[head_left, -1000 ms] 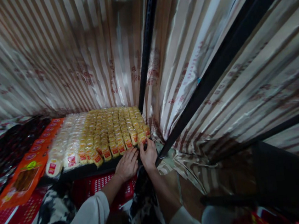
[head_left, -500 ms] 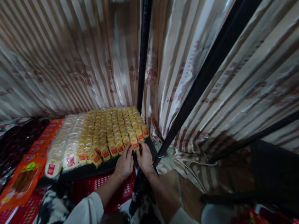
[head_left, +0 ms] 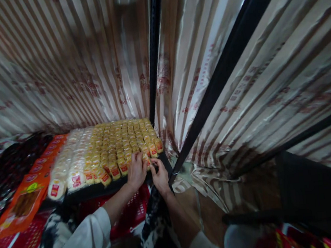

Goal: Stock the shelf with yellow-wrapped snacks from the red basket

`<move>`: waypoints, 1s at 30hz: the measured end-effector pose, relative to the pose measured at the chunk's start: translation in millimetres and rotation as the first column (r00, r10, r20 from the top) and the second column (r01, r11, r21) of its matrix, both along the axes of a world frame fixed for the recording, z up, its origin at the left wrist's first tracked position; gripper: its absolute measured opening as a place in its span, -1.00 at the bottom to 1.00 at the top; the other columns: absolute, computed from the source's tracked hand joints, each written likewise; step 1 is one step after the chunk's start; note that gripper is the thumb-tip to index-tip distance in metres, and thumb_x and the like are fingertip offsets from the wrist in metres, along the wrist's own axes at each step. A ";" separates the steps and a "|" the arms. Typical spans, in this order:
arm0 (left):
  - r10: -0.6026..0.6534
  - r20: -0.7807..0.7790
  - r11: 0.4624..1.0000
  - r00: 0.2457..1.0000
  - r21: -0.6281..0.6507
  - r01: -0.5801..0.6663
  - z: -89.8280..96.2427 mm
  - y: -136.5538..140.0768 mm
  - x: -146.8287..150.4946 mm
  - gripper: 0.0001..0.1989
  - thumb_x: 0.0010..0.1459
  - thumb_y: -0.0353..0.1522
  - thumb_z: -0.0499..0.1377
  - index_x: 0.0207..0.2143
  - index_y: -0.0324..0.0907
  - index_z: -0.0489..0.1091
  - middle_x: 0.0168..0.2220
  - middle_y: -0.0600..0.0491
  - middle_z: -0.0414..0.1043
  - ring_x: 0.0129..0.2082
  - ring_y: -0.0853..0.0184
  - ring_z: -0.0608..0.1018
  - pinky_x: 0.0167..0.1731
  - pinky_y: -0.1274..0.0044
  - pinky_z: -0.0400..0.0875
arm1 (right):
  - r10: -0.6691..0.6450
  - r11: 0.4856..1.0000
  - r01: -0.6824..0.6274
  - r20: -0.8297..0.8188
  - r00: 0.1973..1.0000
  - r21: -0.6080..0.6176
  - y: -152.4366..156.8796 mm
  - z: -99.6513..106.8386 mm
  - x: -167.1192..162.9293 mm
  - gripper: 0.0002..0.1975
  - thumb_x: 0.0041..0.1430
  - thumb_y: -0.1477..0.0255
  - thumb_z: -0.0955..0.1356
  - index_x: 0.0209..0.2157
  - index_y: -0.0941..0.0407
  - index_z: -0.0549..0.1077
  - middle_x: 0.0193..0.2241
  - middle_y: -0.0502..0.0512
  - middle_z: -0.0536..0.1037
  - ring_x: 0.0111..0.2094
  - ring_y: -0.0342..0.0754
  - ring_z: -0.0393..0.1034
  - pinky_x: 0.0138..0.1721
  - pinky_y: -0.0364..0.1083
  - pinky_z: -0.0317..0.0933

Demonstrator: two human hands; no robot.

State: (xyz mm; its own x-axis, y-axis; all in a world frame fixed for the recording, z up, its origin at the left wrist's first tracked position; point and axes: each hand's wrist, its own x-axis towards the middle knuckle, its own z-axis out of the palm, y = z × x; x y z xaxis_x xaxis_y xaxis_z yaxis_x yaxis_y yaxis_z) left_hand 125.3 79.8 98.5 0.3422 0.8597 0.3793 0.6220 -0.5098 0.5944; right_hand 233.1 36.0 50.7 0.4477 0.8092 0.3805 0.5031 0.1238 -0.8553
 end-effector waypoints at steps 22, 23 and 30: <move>-0.175 -0.011 0.984 0.985 -0.049 0.174 34.2 38.7 79.7 -0.80 0.14 -0.46 0.07 -0.14 -0.22 0.25 -0.18 -0.03 0.31 -0.22 0.31 0.46 -0.19 0.44 0.41 | -0.180 0.975 0.170 0.054 0.982 0.146 -4.6 0.3 2.4 -0.56 0.22 0.39 0.12 0.11 0.19 0.19 0.13 0.32 0.23 0.15 0.06 0.15 0.07 0.13 0.19; -0.188 -0.020 0.981 0.982 -0.049 0.187 31.9 39.4 82.4 -0.80 0.15 -0.45 0.06 -0.13 -0.21 0.25 -0.17 -0.03 0.31 -0.22 0.31 0.46 -0.19 0.44 0.41 | -0.185 0.976 0.173 0.090 0.979 0.130 -2.6 -2.5 4.6 -0.54 0.21 0.40 0.11 0.13 0.20 0.17 0.14 0.33 0.22 0.17 0.07 0.12 0.10 0.16 0.15; -0.164 -0.164 0.985 0.973 -0.077 0.153 17.9 42.7 88.7 -0.83 0.18 -0.46 0.02 -0.16 -0.21 0.26 -0.13 -0.05 0.27 -0.34 0.34 0.48 -0.34 0.50 0.42 | -0.214 0.976 0.217 0.224 0.951 0.010 10.7 -15.7 15.3 -0.41 0.06 0.54 0.13 0.18 0.21 0.16 0.14 0.31 0.23 0.20 0.11 0.06 0.13 0.19 0.09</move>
State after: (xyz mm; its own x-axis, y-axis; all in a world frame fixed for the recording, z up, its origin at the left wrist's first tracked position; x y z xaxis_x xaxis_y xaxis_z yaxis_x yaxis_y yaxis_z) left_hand 213.9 122.5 116.3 0.5302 0.8101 0.2503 0.6309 -0.5741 0.5218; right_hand 248.4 46.7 35.0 0.5178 0.7089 0.4789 0.6938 -0.0203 -0.7199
